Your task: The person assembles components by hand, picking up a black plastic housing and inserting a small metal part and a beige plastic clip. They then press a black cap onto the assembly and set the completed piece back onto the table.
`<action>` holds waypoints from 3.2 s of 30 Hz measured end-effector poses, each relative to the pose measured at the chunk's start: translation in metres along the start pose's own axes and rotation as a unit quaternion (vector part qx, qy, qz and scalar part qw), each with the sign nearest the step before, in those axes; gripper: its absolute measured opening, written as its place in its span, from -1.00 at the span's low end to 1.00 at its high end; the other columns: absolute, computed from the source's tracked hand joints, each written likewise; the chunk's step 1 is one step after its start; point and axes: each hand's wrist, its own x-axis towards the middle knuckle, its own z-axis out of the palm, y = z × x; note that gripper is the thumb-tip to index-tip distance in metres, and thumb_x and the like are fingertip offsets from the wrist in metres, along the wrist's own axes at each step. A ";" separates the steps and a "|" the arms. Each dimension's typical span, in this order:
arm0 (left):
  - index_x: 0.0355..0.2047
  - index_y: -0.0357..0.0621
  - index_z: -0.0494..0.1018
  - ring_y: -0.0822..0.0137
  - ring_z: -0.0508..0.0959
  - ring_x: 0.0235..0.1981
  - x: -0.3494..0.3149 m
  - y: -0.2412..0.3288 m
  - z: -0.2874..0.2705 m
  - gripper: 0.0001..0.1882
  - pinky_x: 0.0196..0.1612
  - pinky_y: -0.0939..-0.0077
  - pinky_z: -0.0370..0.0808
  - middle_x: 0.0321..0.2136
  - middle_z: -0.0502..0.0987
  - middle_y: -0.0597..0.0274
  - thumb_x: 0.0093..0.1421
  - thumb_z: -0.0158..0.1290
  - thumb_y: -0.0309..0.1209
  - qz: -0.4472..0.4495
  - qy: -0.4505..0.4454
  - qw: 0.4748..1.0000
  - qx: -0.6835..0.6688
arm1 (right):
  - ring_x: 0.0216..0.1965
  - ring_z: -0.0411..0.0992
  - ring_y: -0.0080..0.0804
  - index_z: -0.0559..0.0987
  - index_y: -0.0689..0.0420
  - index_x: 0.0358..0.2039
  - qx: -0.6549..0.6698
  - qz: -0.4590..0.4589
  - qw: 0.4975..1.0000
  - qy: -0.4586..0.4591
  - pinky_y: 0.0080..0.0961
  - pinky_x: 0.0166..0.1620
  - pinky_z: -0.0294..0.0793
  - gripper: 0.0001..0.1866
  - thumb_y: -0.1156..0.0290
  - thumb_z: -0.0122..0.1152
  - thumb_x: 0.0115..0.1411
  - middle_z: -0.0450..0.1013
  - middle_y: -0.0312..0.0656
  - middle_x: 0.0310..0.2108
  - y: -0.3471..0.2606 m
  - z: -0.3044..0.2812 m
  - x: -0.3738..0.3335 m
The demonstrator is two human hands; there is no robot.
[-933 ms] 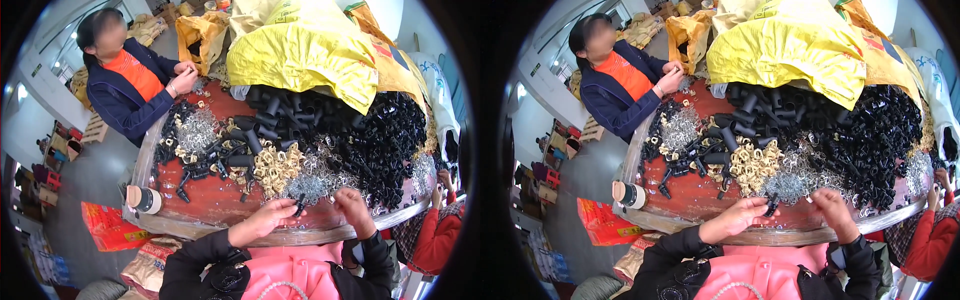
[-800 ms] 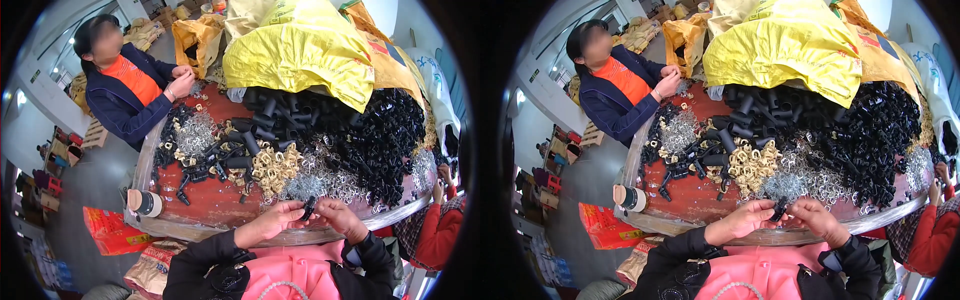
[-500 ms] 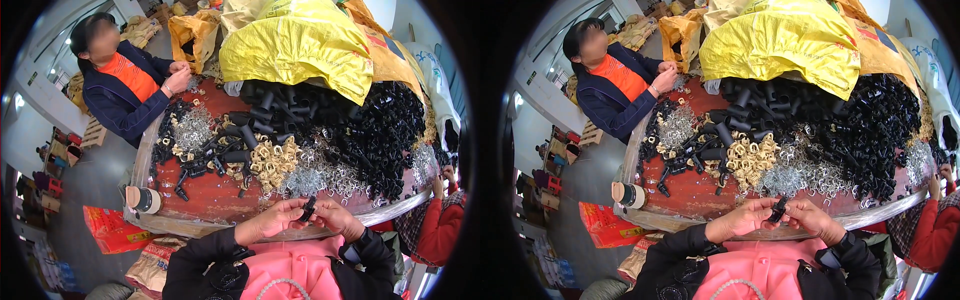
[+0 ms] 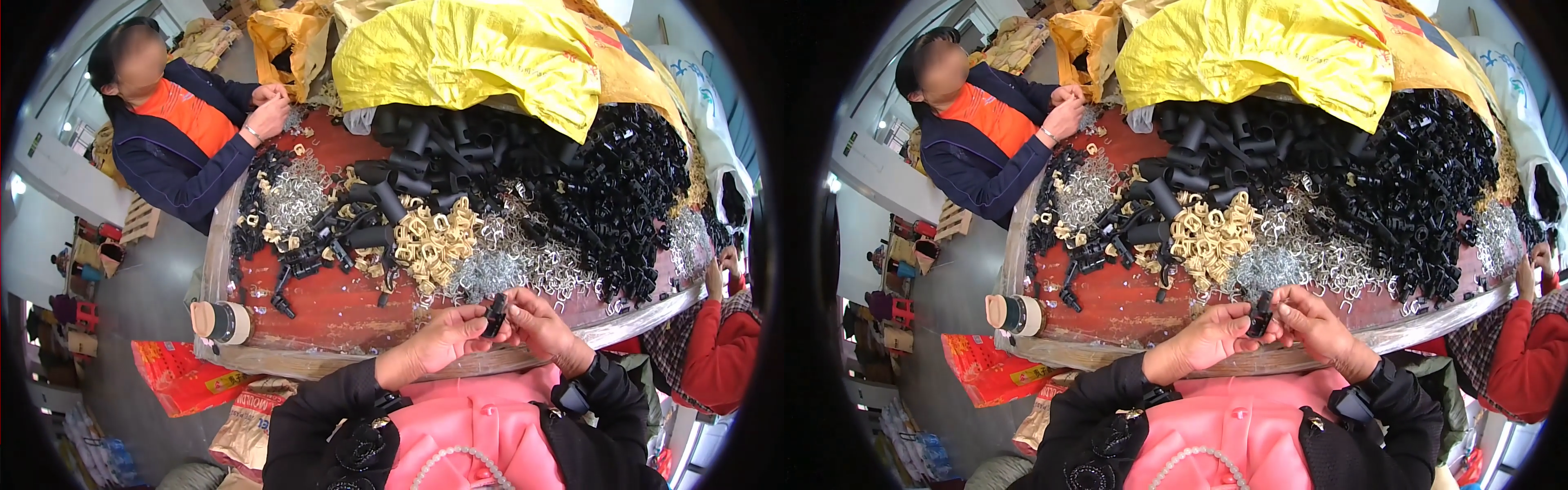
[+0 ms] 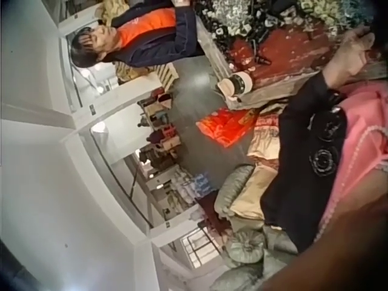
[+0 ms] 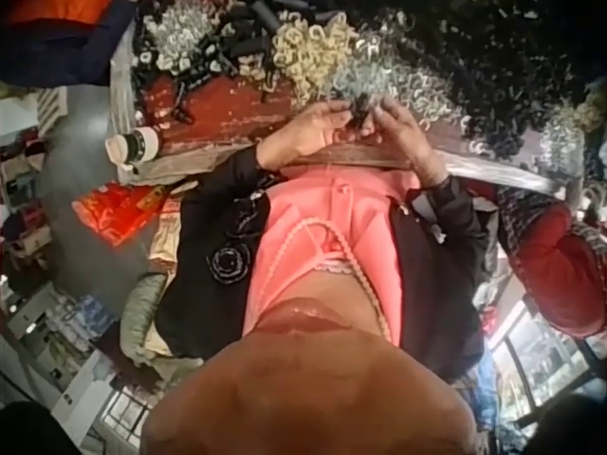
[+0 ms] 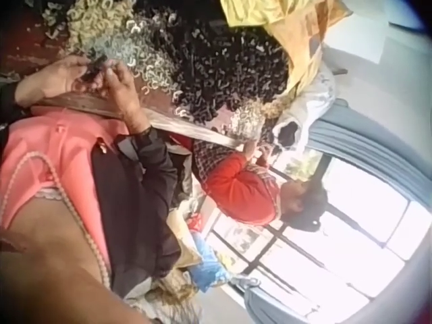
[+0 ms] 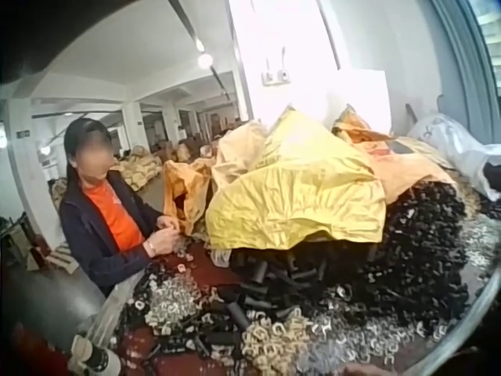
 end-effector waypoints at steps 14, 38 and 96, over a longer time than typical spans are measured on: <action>-0.11 -0.29 0.27 0.29 0.49 -0.28 -0.006 -0.004 -0.002 -0.65 -0.29 0.60 0.45 -0.27 0.45 0.13 0.12 -0.05 -0.38 -0.037 0.072 0.996 0.024 | -0.57 0.36 -0.20 0.38 0.24 -0.49 -0.476 -0.198 0.857 -0.016 -0.45 -0.51 0.30 -0.89 0.51 0.09 -0.02 0.35 -0.11 -0.61 -0.018 0.006 -0.016; -0.17 -0.25 0.31 0.22 0.51 -0.35 0.000 -0.005 0.007 -0.72 -0.36 0.60 0.50 -0.30 0.45 0.09 0.10 -0.04 -0.45 -0.020 0.119 0.993 -0.011 | -0.62 0.21 -0.71 0.40 0.21 -0.50 -0.093 -0.137 0.985 0.049 -0.76 -0.61 0.17 -0.88 0.44 0.03 0.10 0.29 -0.39 -0.59 0.009 0.001 -0.010; -0.12 -0.29 0.30 0.45 0.47 -0.32 0.000 -0.016 0.004 -0.69 -0.28 0.66 0.46 -0.24 0.41 0.25 0.15 -0.09 -0.39 -0.011 0.134 0.988 0.078 | -0.59 0.32 -0.26 0.36 0.18 -0.50 -0.573 -0.392 0.719 0.031 -0.44 -0.54 0.31 -0.81 0.60 0.14 -0.19 0.31 -0.21 -0.60 0.007 0.000 -0.009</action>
